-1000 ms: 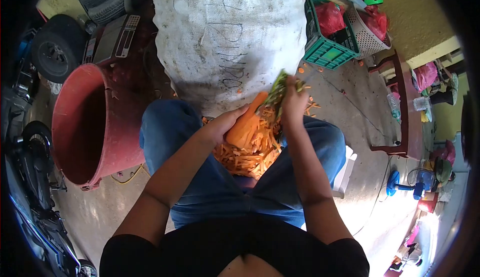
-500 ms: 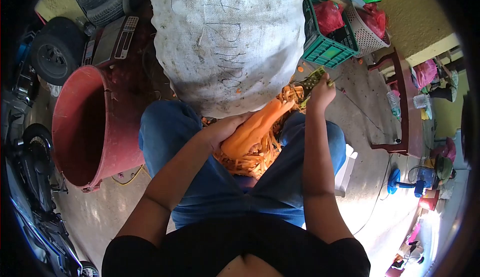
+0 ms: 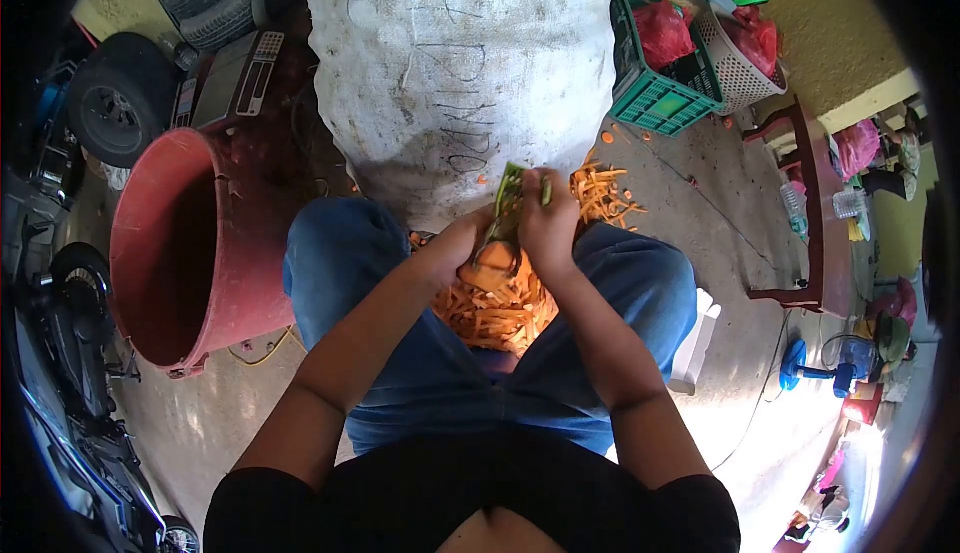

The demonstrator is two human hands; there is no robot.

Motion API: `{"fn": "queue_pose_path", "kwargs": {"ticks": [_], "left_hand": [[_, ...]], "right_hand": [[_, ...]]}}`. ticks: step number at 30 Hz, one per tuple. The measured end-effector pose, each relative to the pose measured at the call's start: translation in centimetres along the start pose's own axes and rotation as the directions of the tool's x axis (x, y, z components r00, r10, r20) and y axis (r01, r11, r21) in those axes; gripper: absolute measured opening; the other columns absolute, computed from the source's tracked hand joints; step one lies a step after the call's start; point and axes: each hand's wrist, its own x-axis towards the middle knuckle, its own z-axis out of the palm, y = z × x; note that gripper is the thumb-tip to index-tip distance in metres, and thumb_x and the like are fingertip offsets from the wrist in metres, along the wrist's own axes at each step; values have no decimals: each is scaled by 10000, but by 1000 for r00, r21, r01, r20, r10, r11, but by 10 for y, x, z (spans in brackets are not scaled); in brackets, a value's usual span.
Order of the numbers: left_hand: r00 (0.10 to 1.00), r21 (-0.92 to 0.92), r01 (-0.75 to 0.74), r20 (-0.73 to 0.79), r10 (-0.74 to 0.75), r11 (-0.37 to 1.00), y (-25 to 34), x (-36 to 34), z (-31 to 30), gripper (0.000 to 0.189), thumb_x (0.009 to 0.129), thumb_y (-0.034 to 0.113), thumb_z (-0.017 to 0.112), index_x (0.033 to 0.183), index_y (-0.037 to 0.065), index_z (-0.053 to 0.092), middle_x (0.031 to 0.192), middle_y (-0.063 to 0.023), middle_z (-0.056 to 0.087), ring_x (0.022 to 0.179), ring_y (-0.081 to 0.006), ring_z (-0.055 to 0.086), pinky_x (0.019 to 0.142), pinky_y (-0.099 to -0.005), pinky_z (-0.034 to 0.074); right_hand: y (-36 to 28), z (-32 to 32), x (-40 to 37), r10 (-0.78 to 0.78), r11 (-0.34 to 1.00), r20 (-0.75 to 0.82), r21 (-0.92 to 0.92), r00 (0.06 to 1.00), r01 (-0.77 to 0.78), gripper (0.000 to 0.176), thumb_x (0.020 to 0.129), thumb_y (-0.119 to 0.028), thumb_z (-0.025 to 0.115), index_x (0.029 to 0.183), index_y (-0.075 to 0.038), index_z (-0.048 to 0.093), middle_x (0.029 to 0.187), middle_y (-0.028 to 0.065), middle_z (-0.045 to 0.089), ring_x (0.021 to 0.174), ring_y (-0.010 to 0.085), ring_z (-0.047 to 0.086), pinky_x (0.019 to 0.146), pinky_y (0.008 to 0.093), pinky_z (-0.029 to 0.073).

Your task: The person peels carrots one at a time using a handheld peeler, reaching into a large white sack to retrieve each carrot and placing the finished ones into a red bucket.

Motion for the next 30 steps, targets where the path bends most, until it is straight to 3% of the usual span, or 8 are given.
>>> {"fn": "queue_pose_path", "kwargs": {"ticks": [5, 7, 11, 14, 16, 21, 26, 30], "left_hand": [[987, 199, 28, 152, -59, 980, -2, -13, 10, 339, 878, 263, 331, 1115, 37, 420, 933, -70, 536, 802, -131, 538, 697, -253, 450], [973, 372, 107, 150, -173, 922, 3, -31, 17, 417, 881, 293, 325, 1204, 30, 339, 1035, -73, 495, 885, -117, 495, 763, -260, 416], [978, 153, 30, 200, -61, 988, 9, -34, 17, 422, 860, 307, 382, 1165, 15, 373, 995, -79, 509, 849, -118, 512, 759, -258, 417], [982, 253, -36, 191, -14, 967, 9, -16, -1, 446, 806, 273, 491, 1150, 12, 378, 1027, -99, 492, 893, -118, 489, 754, -255, 407], [979, 576, -198, 85, 183, 793, 8, -11, -5, 465, 720, 207, 591, 1094, -9, 419, 947, -98, 528, 822, -125, 522, 723, -253, 419], [945, 689, -238, 3, 326, 685, 14, -9, -10, 399, 688, 165, 625, 999, -29, 468, 768, -74, 555, 647, -132, 551, 602, -262, 440], [917, 831, -176, -56, 395, 527, 12, -12, -4, 318, 656, 177, 642, 891, -10, 536, 662, -51, 557, 588, -123, 544, 569, -265, 422], [887, 911, -330, 208, 413, 249, 17, -28, 5, 281, 640, 187, 639, 828, 1, 544, 660, -71, 560, 591, -130, 539, 571, -265, 415]], "right_hand": [[69, -37, 62, 59, 975, -401, -174, 914, -139, 236, 797, -199, 513, 714, 17, 557, 608, 142, 559, 500, 215, 506, 484, 308, 398], [62, -70, 82, 321, 929, -523, 14, 790, -369, 244, 800, -191, 507, 714, 32, 556, 647, 115, 579, 515, 179, 520, 473, 281, 397], [74, -96, 90, 398, 914, -546, 302, 737, -270, 241, 804, -171, 491, 723, 47, 552, 706, 100, 593, 572, 148, 543, 490, 246, 403], [61, -83, 75, 362, 904, -365, 361, 858, -228, 200, 793, -146, 485, 749, 38, 549, 713, 103, 594, 624, 157, 557, 533, 269, 416], [52, -75, 63, 37, 979, 27, -202, 999, -31, 154, 771, -141, 502, 785, 3, 555, 706, 116, 589, 620, 194, 561, 572, 298, 423], [20, -52, 36, 90, 935, 651, -315, 753, 161, 166, 744, -174, 527, 745, -9, 522, 641, 200, 530, 611, 346, 524, 562, 376, 402], [13, -39, 24, 76, 932, 673, -311, 736, 188, 189, 733, -187, 536, 751, -3, 497, 638, 210, 521, 646, 382, 504, 567, 414, 391], [46, -32, 26, 55, 892, 595, -390, 802, 228, 176, 734, -185, 532, 754, -13, 502, 634, 209, 523, 653, 378, 513, 583, 422, 402]]}}
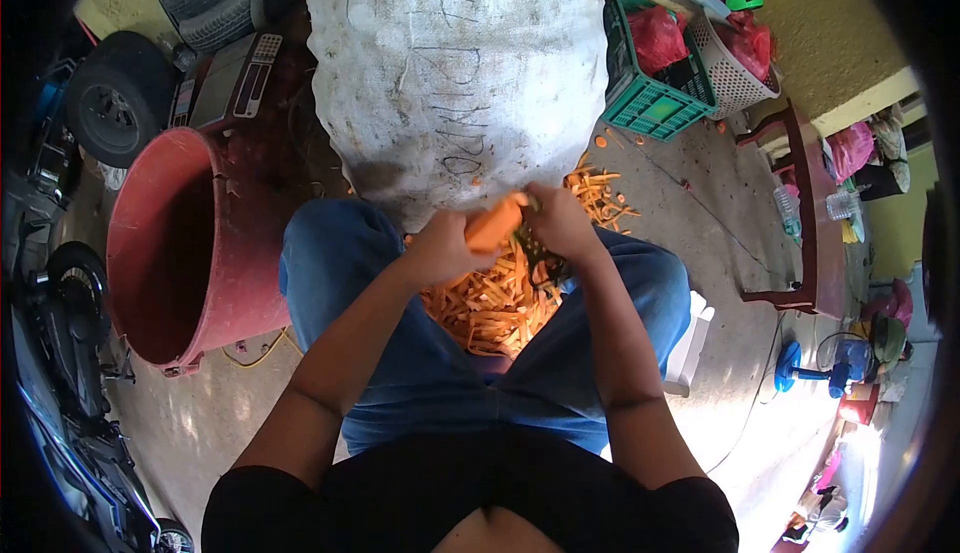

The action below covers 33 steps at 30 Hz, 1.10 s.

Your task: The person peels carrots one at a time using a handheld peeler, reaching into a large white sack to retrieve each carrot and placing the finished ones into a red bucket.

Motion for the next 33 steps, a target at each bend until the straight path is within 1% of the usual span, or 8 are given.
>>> {"fn": "queue_pose_path", "kwargs": {"ticks": [2, 5, 10, 14, 17, 23, 28, 33], "left_hand": [[983, 28, -73, 170, 67, 997, 13, -7, -3, 305, 632, 196, 641, 833, -8, 537, 666, -90, 567, 609, -149, 544, 593, -259, 420], [975, -465, -166, 57, 217, 870, 1, -7, 21, 204, 649, 118, 646, 762, 11, 514, 692, -35, 549, 645, -109, 517, 604, -254, 419], [974, -713, -224, -134, 185, 665, -1, 2, 12, 127, 701, 60, 599, 759, 51, 486, 765, -54, 526, 731, -139, 520, 693, -287, 419], [948, -747, -292, -307, 79, 597, -11, 4, 12, 155, 756, 144, 568, 831, 58, 463, 743, -55, 497, 736, -149, 494, 773, -314, 388], [875, -847, -484, -465, 137, 218, -13, 6, 5, 142, 788, 136, 512, 888, 58, 448, 843, -69, 471, 878, -164, 459, 838, -337, 347], [894, -751, -432, -430, 127, 499, -11, 7, -5, 201, 779, 112, 518, 957, 48, 453, 919, -83, 464, 926, -186, 460, 844, -340, 358], [866, -722, -405, -500, -18, 562, -17, 8, -22, 272, 750, 49, 542, 1007, 39, 452, 954, -88, 487, 924, -181, 482, 809, -301, 394], [944, -321, -23, -319, -85, 947, -21, 6, -32, 339, 655, 142, 675, 919, -1, 518, 807, -58, 567, 735, -115, 546, 644, -227, 441]], "right_hand": [[16, 7, 4, 104, 992, -55, -70, 993, -107, 170, 736, -183, 529, 755, -16, 506, 636, 210, 524, 653, 377, 516, 586, 425, 404], [23, 5, 5, 34, 999, 10, 42, 999, -34, 190, 741, -199, 527, 762, -10, 518, 641, 219, 528, 639, 361, 528, 576, 402, 412], [20, 51, -4, -5, 949, 271, 303, 962, -80, 260, 727, -217, 553, 843, 15, 537, 729, 196, 566, 697, 291, 563, 614, 345, 420], [7, 69, -8, -17, 712, 364, 658, 931, -245, 343, 700, -176, 599, 967, 29, 533, 834, 89, 591, 760, 128, 533, 659, 276, 416], [17, 91, -7, -89, 400, 340, 873, 936, -278, 335, 707, -129, 581, 1003, 15, 519, 856, 35, 559, 737, 92, 496, 646, 231, 403], [-3, 65, -2, 140, 83, 415, 900, 899, -428, 259, 755, -141, 538, 973, -3, 525, 875, 48, 559, 749, 117, 529, 644, 233, 415], [13, 39, 6, 229, 135, 246, 950, 942, -281, 184, 768, -126, 512, 904, -3, 532, 818, 58, 558, 714, 122, 533, 630, 232, 414], [19, 25, 5, 237, 250, 134, 949, 962, -193, 169, 779, -120, 498, 890, 3, 529, 793, 52, 554, 703, 121, 526, 626, 225, 409]]}}
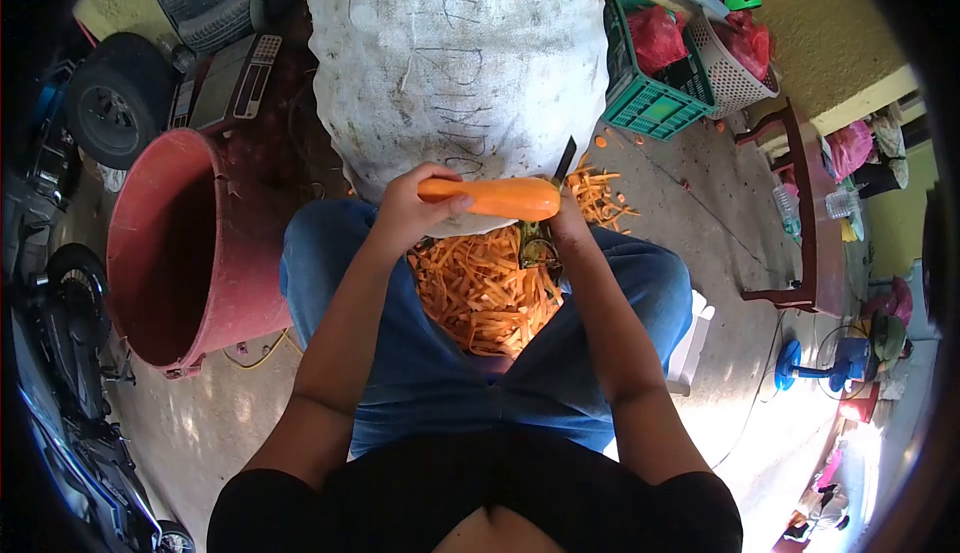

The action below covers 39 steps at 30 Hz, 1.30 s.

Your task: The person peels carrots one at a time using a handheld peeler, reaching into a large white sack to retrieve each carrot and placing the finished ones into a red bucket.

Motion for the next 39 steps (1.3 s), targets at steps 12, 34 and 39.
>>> {"fn": "queue_pose_path", "kwargs": {"ticks": [12, 34, 39], "left_hand": [[950, 149, -5, 310, -42, 989, -9, -2, 33, 511, 598, 128, 668, 1052, 19, 460, 854, -93, 569, 759, -159, 544, 683, -274, 425], [818, -41, 352, 500, -286, 935, 1, -8, 22, 412, 602, 104, 635, 972, -5, 489, 782, -92, 583, 679, -160, 557, 642, -284, 441], [952, 367, -154, 303, 38, 917, -12, -9, 23, 375, 618, 145, 638, 926, -9, 490, 714, -89, 562, 607, -166, 545, 585, -287, 443]], "right_hand": [[-20, 26, -17, -377, 645, 5, -716, 926, 266, 141, 764, -146, 522, 837, -27, 538, 612, 141, 549, 534, 263, 534, 498, 334, 409], [-32, 30, -26, -306, 350, 178, -892, 935, 284, 181, 668, -146, 542, 800, -25, 513, 644, 200, 542, 642, 375, 529, 573, 427, 425], [-13, 22, -22, -243, 254, 138, -946, 960, 200, 190, 672, -157, 530, 789, -7, 527, 654, 211, 541, 645, 384, 525, 582, 427, 424]]}}
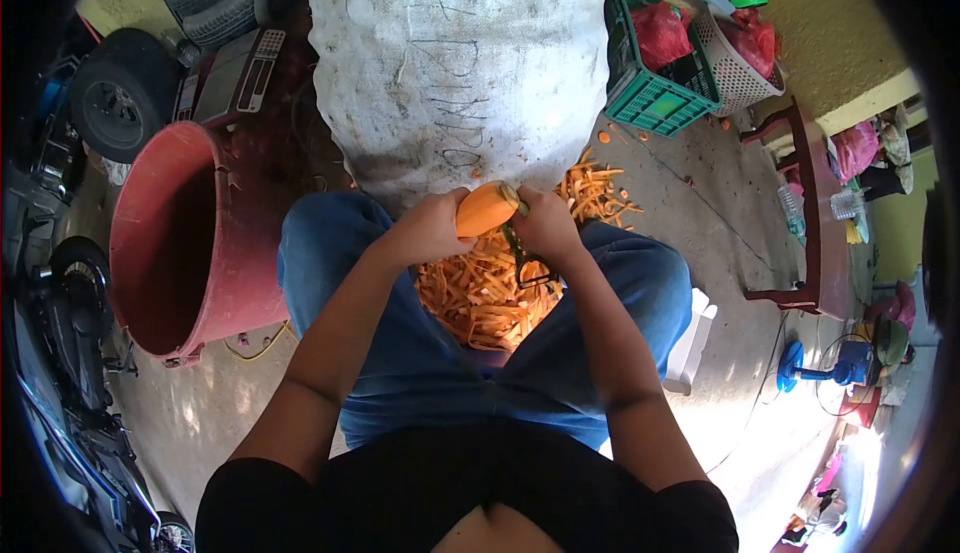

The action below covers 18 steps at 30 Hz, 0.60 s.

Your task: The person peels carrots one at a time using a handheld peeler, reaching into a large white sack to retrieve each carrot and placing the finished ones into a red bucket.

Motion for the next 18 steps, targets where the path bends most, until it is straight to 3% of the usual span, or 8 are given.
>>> {"fn": "queue_pose_path", "kwargs": {"ticks": [2, 4, 5, 7, 12, 14, 16, 18], "left_hand": [[1000, -27, -9, 21, 10, 1000, -4, -2, -4, 390, 607, 153, 649, 920, -12, 487, 681, -88, 549, 582, -161, 540, 559, -277, 440], [802, -456, 380, 596, -41, 805, 0, -3, -13, 411, 593, 163, 674, 916, -16, 494, 692, -83, 556, 636, -157, 541, 606, -267, 439], [804, -456, 383, 593, -46, 804, 9, -8, -7, 411, 593, 163, 674, 916, -16, 494, 692, -83, 556, 636, -157, 541, 606, -267, 439], [685, -433, -211, 575, 448, 876, 49, -15, 1, 414, 618, 129, 657, 982, 14, 497, 766, -65, 571, 699, -173, 537, 650, -271, 429], [878, -575, 278, 477, 40, 770, 17, -11, 4, 553, 564, 160, 709, 1045, 31, 470, 798, -82, 574, 732, -173, 540, 680, -272, 425], [932, -22, 128, 346, -113, 992, -11, 0, -1, 453, 579, 113, 685, 982, 29, 494, 823, -67, 574, 742, -183, 551, 685, -319, 430], [916, 270, 140, 330, -228, 952, -25, 1, 15, 443, 581, 115, 670, 984, 44, 501, 835, -73, 575, 770, -207, 553, 681, -340, 431], [904, 541, 137, 274, -328, 830, -35, 3, 31, 434, 582, 116, 655, 986, 59, 507, 847, -79, 577, 799, -232, 556, 678, -361, 433]], "right_hand": [[3, 5, 0, 1, 1000, 41, 18, 999, -1, 192, 672, -161, 529, 781, -3, 531, 658, 213, 542, 643, 386, 524, 581, 429, 424], [6, 8, 5, -32, 993, -55, 109, 998, 38, 197, 687, -178, 521, 766, 2, 536, 680, 224, 539, 667, 387, 521, 604, 436, 417], [15, 14, 7, -36, 993, -51, 113, 998, 42, 197, 687, -178, 521, 766, 2, 536, 680, 224, 539, 667, 387, 521, 604, 436, 417], [32, 24, 13, 226, 973, 68, -65, 972, -222, 224, 715, -211, 519, 762, 8, 538, 704, 235, 537, 696, 385, 519, 630, 439, 410], [39, 17, 17, 52, 996, -16, 78, 999, -51, 286, 757, -268, 509, 758, 17, 539, 707, 223, 547, 708, 356, 537, 641, 423, 417], [37, -4, 13, 152, 986, 33, 57, 988, -154, 282, 765, -261, 502, 753, 19, 541, 685, 214, 550, 681, 343, 546, 618, 411, 425], [23, -37, 10, 288, 933, 54, 208, 956, -293, 270, 766, -248, 509, 762, 19, 547, 660, 204, 552, 631, 327, 553, 583, 376, 431], [20, -62, 9, 203, 943, -150, 296, 968, -151, 238, 760, -219, 525, 784, 16, 556, 640, 181, 561, 585, 274, 564, 556, 331, 431]]}}
